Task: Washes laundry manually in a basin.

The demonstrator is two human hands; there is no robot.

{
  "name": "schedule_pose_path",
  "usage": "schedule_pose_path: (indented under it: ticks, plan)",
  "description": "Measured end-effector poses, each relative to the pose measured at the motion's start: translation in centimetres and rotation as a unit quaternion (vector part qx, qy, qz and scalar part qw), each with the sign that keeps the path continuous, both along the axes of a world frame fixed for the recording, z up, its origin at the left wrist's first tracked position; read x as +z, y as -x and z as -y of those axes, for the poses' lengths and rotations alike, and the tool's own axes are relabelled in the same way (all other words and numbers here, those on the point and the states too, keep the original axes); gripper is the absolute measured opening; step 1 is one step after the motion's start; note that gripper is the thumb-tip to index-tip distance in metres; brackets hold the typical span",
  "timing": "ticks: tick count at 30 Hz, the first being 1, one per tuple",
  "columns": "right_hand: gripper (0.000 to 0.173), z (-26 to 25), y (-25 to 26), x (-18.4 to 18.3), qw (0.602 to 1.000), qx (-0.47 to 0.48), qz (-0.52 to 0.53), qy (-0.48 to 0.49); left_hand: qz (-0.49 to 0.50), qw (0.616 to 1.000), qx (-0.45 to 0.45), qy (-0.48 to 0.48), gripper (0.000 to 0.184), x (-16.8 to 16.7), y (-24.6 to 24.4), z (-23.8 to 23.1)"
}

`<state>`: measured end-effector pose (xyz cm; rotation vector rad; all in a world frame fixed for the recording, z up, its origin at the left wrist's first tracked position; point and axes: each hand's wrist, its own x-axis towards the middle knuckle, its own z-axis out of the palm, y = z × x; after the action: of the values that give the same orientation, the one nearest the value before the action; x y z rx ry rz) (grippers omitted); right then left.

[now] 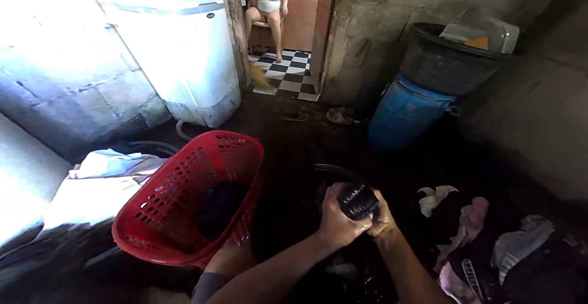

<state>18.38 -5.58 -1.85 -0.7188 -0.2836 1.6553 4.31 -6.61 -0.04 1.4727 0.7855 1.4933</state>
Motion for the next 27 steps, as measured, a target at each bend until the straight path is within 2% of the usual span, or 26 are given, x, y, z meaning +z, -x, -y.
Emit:
schedule_pose_path:
  ticks: [2,4,6,8,11,13,15,18,20,22,24,27]
  plan:
    - [0.05,0.6,0.7,0.0,0.997,-0.019,0.046,0.067,-0.063,0.998,-0.005,0.012,0.069,-0.6,-0.2,-0.1]
    - [0.053,0.8,1.4,-0.9,0.988,-0.011,0.117,0.103,-0.134,0.985,-0.03,0.099,0.075,-0.4,0.1,-0.6]
    - [0.043,0.9,1.8,-2.2,0.965,-0.009,0.228,0.125,-0.203,0.964,-0.051,0.165,0.08,-0.2,0.5,-1.2]
    - [0.029,1.0,1.4,-3.4,0.918,0.017,0.38,0.11,-0.232,0.952,-0.066,0.19,0.08,-0.7,0.7,-1.4]
    - [0.029,0.4,0.5,-3.0,0.813,0.084,0.564,0.118,-0.154,0.953,-0.1,0.24,0.063,-2.1,1.0,-1.9]
    - [0.032,0.1,0.1,-1.6,0.79,0.098,0.596,0.105,-0.043,0.95,-0.125,0.282,0.052,-2.4,1.1,-2.7]
    - [0.039,-0.3,-0.7,-0.5,0.794,0.095,0.595,0.082,0.017,0.945,-0.129,0.301,0.048,-1.6,1.5,-3.5]
    - [0.059,-0.8,-2.7,0.0,0.819,0.076,0.568,0.014,0.025,0.955,-0.08,0.283,0.047,-0.6,1.9,-4.6]
    - [0.065,-0.9,-3.2,-0.2,0.869,0.024,0.493,-0.029,-0.041,0.966,-0.07,0.246,0.058,-1.2,2.1,-5.1]
    - [0.074,-1.0,-2.7,-0.5,0.901,0.011,0.428,-0.068,-0.156,0.963,-0.087,0.202,0.067,-1.9,2.1,-5.0]
    - [0.097,-0.8,-1.5,-1.1,0.903,0.031,0.413,-0.115,-0.251,0.947,-0.119,0.165,0.07,-1.8,1.8,-4.0]
    - [0.122,-0.5,0.2,-2.3,0.911,0.054,0.369,-0.176,-0.305,0.937,-0.142,0.097,0.07,-1.6,1.4,-3.0]
